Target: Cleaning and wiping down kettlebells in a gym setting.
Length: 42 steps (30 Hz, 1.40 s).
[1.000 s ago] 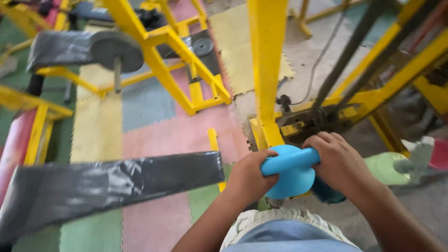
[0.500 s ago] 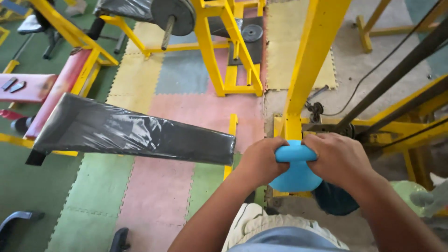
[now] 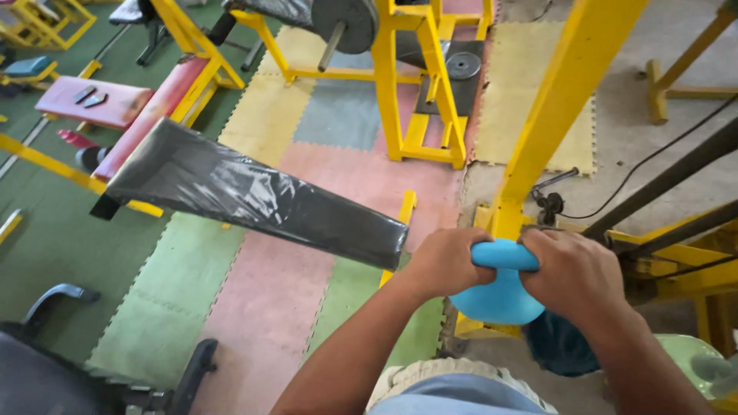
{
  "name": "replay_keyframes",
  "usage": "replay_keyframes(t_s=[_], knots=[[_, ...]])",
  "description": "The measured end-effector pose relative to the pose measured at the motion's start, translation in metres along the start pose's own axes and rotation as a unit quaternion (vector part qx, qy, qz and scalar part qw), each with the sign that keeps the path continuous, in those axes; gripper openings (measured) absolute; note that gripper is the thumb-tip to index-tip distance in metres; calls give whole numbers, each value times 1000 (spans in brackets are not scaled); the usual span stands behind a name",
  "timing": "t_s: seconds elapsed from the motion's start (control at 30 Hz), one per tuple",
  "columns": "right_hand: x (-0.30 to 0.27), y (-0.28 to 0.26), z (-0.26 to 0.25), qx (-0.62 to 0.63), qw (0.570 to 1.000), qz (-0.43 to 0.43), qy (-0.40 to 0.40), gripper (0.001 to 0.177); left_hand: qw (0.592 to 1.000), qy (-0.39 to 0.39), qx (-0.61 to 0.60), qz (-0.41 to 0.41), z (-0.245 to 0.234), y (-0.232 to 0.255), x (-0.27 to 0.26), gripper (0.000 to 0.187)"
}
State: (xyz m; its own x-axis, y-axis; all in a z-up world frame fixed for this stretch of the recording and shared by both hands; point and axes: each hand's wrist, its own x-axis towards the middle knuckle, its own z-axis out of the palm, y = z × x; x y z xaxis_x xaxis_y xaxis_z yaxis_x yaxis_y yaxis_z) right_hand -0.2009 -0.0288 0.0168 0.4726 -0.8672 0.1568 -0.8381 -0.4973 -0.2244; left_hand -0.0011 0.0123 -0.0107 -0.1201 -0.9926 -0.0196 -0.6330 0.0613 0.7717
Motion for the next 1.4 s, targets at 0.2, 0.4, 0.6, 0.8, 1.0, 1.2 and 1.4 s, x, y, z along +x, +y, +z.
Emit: replay_keyframes(t_s=[0.2, 0.4, 0.6, 0.8, 1.0, 1.2, 1.4], knots=[[14, 6, 11, 7, 997, -70, -20, 19, 999, 42, -4, 0, 9, -13, -17, 43], [21, -33, 8, -41, 986, -113, -112, 26, 994, 57, -60, -65, 2, -26, -53, 47], [14, -69, 21, -72, 969, -128, -199, 32, 986, 89, -59, -131, 4, -45, -98, 49], [-2, -99, 51, -67, 943, -188, -266, 44, 982, 111, -34, -146, 1, -57, -152, 40], [-7, -159, 84, 33, 906, -319, -275, 43, 963, 175, -5, -205, -8, -77, -226, 35], [-21, -224, 111, 0, 839, -445, -314, 32, 926, 211, 15, -313, -9, -74, -297, 30], [-38, -282, 150, 6, 744, -566, -356, 40, 871, 319, 12, -373, 5, -73, -367, 35]])
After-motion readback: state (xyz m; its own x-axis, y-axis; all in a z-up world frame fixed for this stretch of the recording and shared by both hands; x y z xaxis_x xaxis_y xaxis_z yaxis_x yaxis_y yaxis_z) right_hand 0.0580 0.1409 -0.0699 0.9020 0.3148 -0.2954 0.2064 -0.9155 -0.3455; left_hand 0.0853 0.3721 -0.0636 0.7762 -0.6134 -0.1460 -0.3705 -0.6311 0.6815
